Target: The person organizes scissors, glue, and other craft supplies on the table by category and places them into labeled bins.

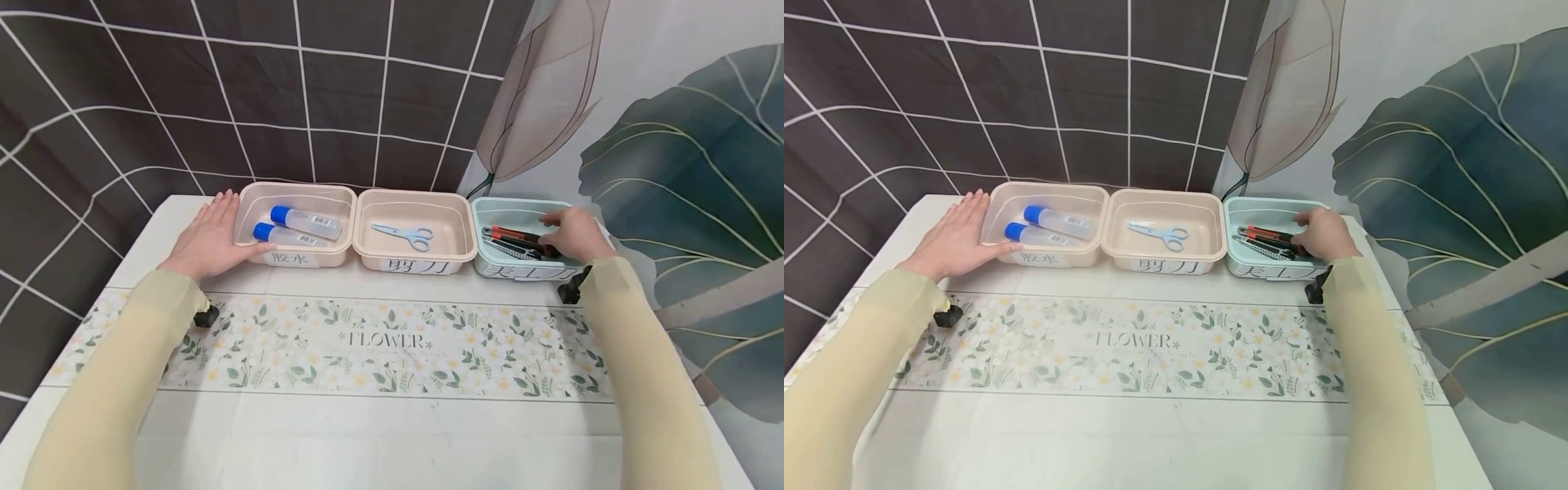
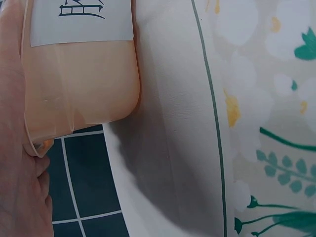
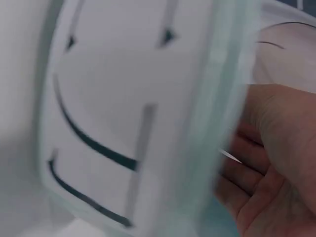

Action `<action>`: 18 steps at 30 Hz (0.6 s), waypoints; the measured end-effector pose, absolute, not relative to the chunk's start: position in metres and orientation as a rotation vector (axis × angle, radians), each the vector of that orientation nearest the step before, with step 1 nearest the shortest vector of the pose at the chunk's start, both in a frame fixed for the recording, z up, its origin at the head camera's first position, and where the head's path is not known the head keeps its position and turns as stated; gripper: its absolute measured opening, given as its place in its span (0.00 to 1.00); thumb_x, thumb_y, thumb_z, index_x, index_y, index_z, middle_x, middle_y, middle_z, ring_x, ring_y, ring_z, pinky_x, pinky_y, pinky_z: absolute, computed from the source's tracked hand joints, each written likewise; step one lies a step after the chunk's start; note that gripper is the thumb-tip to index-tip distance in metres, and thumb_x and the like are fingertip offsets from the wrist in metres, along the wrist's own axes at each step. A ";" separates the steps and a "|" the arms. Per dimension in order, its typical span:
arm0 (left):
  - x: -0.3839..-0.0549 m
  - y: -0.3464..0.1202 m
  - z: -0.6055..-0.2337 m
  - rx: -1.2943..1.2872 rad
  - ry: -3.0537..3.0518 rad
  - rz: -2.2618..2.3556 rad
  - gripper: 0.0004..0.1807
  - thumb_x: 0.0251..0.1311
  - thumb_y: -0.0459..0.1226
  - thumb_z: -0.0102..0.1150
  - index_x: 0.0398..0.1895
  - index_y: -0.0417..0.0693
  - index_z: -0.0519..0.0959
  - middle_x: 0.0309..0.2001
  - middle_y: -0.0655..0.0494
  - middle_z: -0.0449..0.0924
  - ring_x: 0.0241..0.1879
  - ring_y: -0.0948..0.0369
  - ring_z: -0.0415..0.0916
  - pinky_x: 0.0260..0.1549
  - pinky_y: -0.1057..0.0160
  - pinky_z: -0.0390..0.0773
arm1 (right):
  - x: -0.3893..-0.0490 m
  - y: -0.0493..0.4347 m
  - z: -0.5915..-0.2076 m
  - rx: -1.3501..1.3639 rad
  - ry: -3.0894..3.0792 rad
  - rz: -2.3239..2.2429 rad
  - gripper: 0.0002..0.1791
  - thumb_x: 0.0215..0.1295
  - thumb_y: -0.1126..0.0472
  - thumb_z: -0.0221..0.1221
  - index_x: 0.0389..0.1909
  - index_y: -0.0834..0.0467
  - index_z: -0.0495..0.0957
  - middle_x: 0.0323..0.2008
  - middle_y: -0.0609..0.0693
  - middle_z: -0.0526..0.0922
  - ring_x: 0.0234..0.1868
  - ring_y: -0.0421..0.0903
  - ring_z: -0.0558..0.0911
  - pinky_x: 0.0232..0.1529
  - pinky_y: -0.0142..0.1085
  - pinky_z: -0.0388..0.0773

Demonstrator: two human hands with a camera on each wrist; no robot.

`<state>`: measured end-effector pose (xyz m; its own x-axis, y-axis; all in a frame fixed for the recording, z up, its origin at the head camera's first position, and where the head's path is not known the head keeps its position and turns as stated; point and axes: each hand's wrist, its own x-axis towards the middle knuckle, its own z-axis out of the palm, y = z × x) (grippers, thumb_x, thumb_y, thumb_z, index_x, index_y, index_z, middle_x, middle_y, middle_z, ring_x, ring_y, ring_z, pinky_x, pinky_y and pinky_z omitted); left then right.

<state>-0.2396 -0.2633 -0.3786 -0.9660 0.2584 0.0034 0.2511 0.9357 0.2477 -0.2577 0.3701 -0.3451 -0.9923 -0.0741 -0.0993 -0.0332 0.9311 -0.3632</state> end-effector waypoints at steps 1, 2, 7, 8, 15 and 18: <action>-0.240 -0.263 -0.378 0.404 3.061 0.384 0.68 0.60 0.73 0.50 0.79 0.29 0.35 0.79 0.30 0.34 0.79 0.41 0.29 0.75 0.47 0.30 | -0.256 0.370 -0.341 -0.081 2.988 -0.560 0.26 0.67 0.67 0.64 0.64 0.72 0.74 0.61 0.74 0.74 0.62 0.73 0.70 0.60 0.67 0.69; -0.240 -0.262 -0.378 0.405 3.059 0.385 0.68 0.60 0.73 0.50 0.79 0.28 0.35 0.79 0.30 0.34 0.79 0.41 0.29 0.75 0.47 0.30 | -0.254 0.371 -0.336 -0.082 2.997 -0.563 0.26 0.68 0.65 0.64 0.65 0.72 0.73 0.62 0.74 0.73 0.64 0.73 0.68 0.60 0.67 0.68; -0.240 -0.263 -0.380 0.400 3.052 0.393 0.68 0.60 0.73 0.50 0.79 0.28 0.35 0.79 0.30 0.33 0.79 0.42 0.28 0.75 0.46 0.30 | -0.240 0.369 -0.310 -0.076 3.096 -0.579 0.31 0.73 0.52 0.61 0.68 0.67 0.72 0.57 0.74 0.76 0.52 0.68 0.74 0.44 0.61 0.75; -0.240 -0.263 -0.380 0.398 3.051 0.395 0.68 0.60 0.73 0.50 0.79 0.28 0.35 0.79 0.30 0.33 0.79 0.42 0.28 0.75 0.46 0.30 | -0.238 0.367 -0.306 -0.083 3.117 -0.580 0.31 0.73 0.50 0.60 0.69 0.66 0.72 0.50 0.74 0.79 0.44 0.67 0.75 0.37 0.58 0.74; -0.241 -0.263 -0.381 0.394 3.055 0.392 0.68 0.60 0.73 0.50 0.79 0.29 0.34 0.79 0.30 0.33 0.79 0.41 0.28 0.75 0.47 0.29 | -0.221 0.352 -0.284 -0.183 3.179 -0.596 0.39 0.73 0.44 0.59 0.77 0.60 0.61 0.62 0.69 0.76 0.58 0.68 0.75 0.60 0.63 0.71; -0.242 -0.263 -0.380 0.407 3.061 0.393 0.68 0.60 0.73 0.50 0.79 0.29 0.34 0.79 0.30 0.33 0.79 0.41 0.29 0.75 0.47 0.29 | -0.215 0.342 -0.280 -0.239 3.188 -0.653 0.42 0.72 0.44 0.60 0.78 0.59 0.59 0.76 0.63 0.59 0.75 0.65 0.57 0.70 0.67 0.54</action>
<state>-0.2415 -0.2629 -0.3804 -0.9654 0.2609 0.0051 0.2537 0.9339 0.2520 -0.2150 0.3424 -0.2804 -0.9820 -0.1183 0.1471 -0.1666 0.9094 -0.3811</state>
